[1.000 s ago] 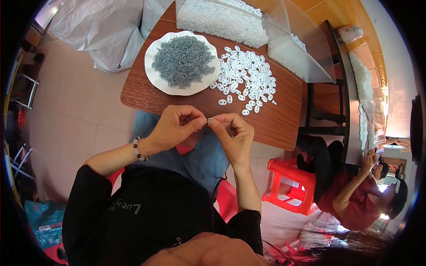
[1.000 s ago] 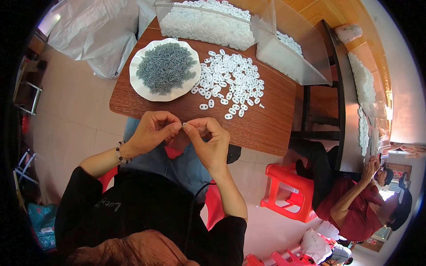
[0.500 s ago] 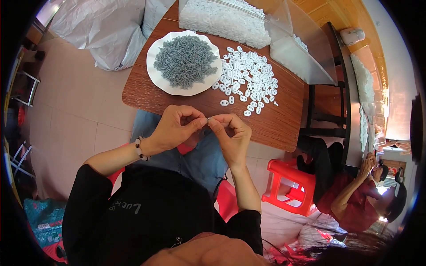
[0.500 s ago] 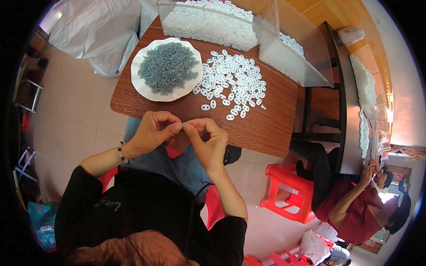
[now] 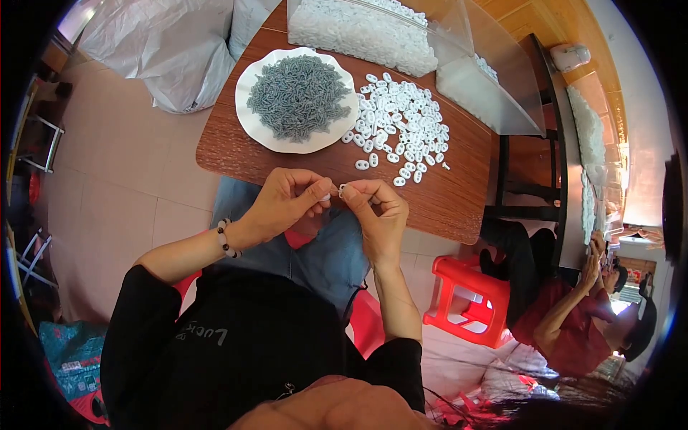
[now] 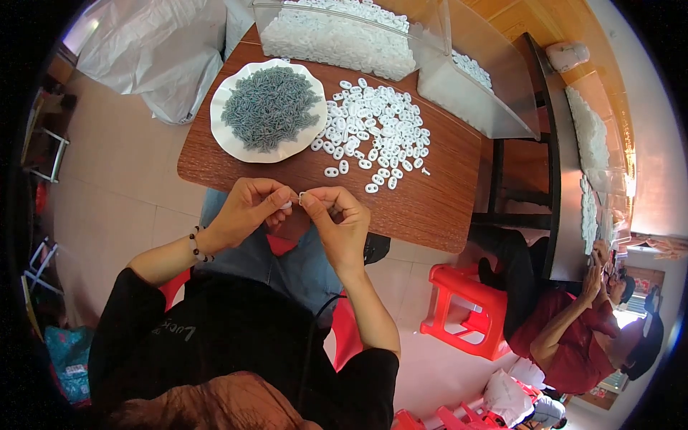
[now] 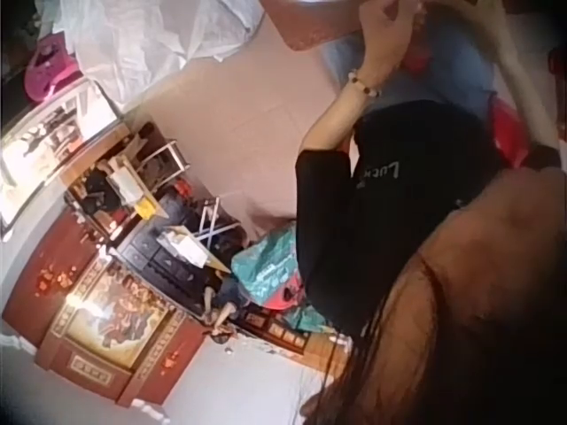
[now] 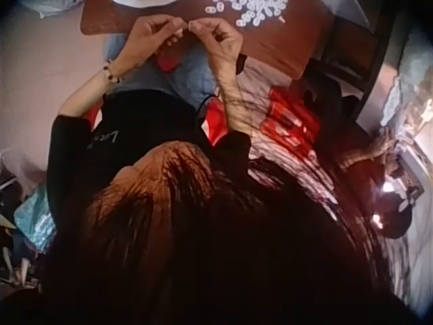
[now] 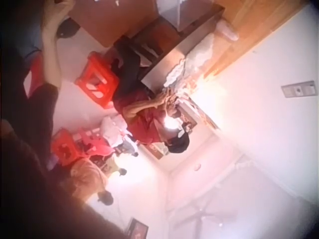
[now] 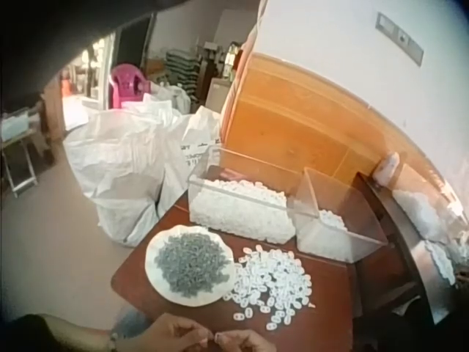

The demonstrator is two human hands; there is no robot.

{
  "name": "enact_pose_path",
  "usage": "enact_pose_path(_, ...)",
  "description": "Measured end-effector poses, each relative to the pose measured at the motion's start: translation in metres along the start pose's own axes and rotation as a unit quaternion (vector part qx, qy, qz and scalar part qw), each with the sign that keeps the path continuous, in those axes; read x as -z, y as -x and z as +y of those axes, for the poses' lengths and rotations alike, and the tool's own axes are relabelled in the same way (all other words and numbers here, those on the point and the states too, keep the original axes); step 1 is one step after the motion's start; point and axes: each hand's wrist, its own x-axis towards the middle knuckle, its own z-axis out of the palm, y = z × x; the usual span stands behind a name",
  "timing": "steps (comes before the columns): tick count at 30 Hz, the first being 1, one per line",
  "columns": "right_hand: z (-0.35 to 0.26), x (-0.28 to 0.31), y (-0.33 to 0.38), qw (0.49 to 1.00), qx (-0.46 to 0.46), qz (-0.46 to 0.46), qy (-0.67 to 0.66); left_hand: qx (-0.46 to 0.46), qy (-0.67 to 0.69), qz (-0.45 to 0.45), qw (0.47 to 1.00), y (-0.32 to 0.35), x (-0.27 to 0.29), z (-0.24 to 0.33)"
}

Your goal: Assembling small grey plastic inserts into white plastic rings by hand.

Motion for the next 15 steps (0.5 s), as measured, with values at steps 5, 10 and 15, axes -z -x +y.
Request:
enact_pose_path(5, -0.0005, 0.0005, -0.0005, 1.000, 0.004, 0.002, 0.001, 0.003, 0.004, 0.000, 1.000, 0.0001, -0.0006, 0.0016)
enact_pose_path(10, 0.0007, 0.0023, -0.0010, 1.000, 0.009, 0.008, 0.014, 0.001, 0.002, 0.009, 1.000, -0.0002, -0.0005, 0.0048)
enact_pose_path(15, 0.0002, 0.0000, -0.0008, 1.000, 0.009, 0.008, 0.018, -0.001, 0.008, 0.018, 1.000, -0.0010, 0.0000, 0.0021)
